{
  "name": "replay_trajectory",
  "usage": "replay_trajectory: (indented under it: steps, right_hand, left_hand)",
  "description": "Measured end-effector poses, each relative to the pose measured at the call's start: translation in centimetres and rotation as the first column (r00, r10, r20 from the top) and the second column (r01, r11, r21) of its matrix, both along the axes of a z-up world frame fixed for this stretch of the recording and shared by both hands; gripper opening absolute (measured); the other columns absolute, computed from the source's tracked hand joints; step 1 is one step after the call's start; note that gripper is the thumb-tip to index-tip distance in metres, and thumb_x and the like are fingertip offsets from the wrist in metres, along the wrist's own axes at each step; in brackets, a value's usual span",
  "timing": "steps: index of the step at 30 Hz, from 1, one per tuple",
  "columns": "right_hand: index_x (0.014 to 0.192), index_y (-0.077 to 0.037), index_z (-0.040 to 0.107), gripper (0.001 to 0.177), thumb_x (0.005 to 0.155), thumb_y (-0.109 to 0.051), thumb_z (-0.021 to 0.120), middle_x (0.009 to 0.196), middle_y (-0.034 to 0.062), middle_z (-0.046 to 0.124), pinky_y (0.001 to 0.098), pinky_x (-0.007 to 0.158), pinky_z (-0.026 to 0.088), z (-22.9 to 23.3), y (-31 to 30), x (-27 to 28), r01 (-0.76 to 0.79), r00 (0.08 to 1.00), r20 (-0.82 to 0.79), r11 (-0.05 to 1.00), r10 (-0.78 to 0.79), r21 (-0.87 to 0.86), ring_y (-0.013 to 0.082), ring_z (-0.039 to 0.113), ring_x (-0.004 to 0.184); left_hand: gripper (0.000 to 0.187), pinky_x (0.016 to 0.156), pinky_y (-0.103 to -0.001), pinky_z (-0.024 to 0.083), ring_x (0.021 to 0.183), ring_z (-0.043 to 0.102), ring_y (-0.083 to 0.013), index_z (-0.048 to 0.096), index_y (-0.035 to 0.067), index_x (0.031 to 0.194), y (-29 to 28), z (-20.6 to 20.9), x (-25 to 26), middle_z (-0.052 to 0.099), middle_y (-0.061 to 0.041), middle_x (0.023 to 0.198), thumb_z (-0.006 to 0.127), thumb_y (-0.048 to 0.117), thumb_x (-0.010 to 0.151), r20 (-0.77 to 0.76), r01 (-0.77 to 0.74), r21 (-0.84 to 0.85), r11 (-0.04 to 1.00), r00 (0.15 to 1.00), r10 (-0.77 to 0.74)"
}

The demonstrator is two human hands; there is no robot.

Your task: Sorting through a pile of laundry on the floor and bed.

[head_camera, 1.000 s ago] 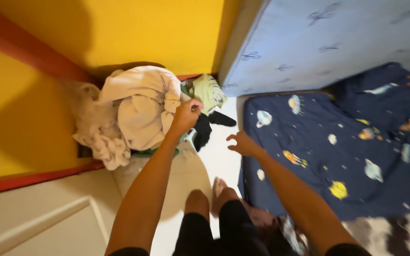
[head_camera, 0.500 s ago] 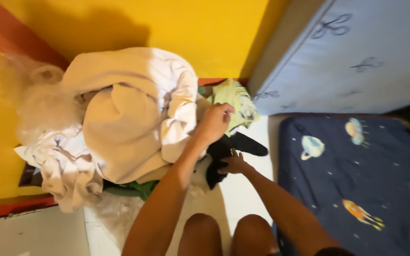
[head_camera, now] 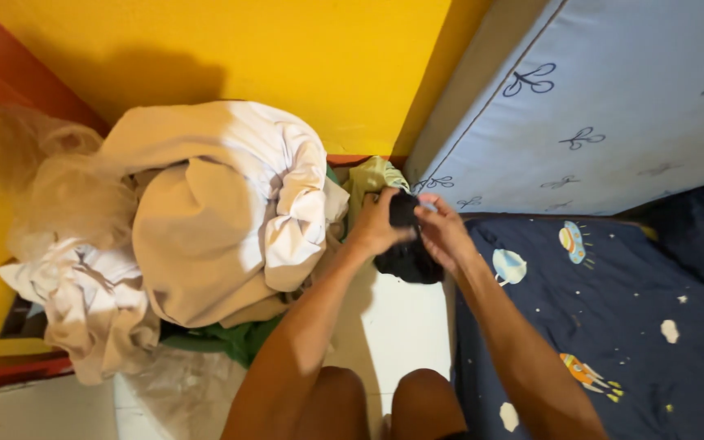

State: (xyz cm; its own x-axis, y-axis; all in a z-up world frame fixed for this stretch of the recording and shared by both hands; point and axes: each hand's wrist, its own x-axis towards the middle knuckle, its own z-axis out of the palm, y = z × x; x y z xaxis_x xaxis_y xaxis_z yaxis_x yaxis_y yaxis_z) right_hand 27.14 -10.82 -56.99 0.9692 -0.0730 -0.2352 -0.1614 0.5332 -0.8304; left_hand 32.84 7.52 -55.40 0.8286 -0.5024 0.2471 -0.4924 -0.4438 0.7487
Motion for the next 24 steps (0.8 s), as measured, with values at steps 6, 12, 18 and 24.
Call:
replay_trajectory:
  steps: [6, 12, 18, 24]
  right_hand:
    - [0.143, -0.015, 0.042, 0.064, 0.09, -0.003, 0.074, 0.129, -0.0011, 0.058, 0.0326, 0.102, 0.047, 11.9, 2.2, -2.9, -0.061, 0.984, 0.134, 0.921, 0.121, -0.385, 0.0152, 0.057, 0.119]
    - [0.149, -0.011, 0.048, 0.081, 0.075, -0.001, 0.08, 0.133, 0.0052, 0.062, 0.0348, 0.108, 0.046, 18.4, 0.2, -9.2, 0.024, 0.999, 0.046, 0.775, 0.007, -0.632, 0.0196, 0.056, 0.125]
    - [0.143, -0.008, 0.055, 0.067, 0.081, -0.015, 0.078, 0.13, 0.0175, 0.068, 0.0394, 0.103, 0.05, 34.5, -3.4, -21.5, 0.092, 0.989, 0.035, 0.417, -0.143, -0.904, 0.0291, 0.065, 0.122]
    - [0.133, -0.008, 0.062, 0.059, 0.085, -0.037, 0.08, 0.12, 0.0262, 0.067, 0.0461, 0.096, 0.053, 45.6, -5.1, -35.6, -0.108, 0.886, -0.163, 0.147, -0.435, -0.983, 0.0435, 0.066, 0.114]
  left_hand:
    - [0.058, 0.099, -0.041, 0.052, 0.12, 0.065, -0.0392, 0.057, 0.004, 0.135, 0.1, 6.3, -1.1, 0.069, -0.025, 0.123, 0.075, 0.024, 0.083, -0.344, -0.323, -0.149, 0.935, 0.903, 0.257]
    - [0.054, 0.096, -0.042, 0.053, 0.111, 0.069, -0.0383, 0.058, 0.003, 0.13, -0.2, 22.6, -8.1, 0.073, -0.023, 0.114, 0.07, 0.021, 0.081, -0.512, -0.093, -0.458, 0.884, 0.84, -0.177]
    - [0.066, 0.092, -0.048, 0.049, 0.11, 0.062, -0.0436, 0.054, 0.0, 0.135, 0.3, 36.0, -12.9, 0.064, -0.028, 0.118, 0.076, 0.022, 0.077, -0.195, 0.218, -0.118, 0.969, 0.952, -0.238]
    - [0.044, 0.101, -0.045, 0.052, 0.12, 0.064, -0.0393, 0.063, 0.015, 0.135, -2.9, 52.2, -21.4, 0.067, -0.018, 0.13, 0.066, 0.027, 0.093, -0.322, 0.351, 0.25, 0.902, 0.909, -0.264]
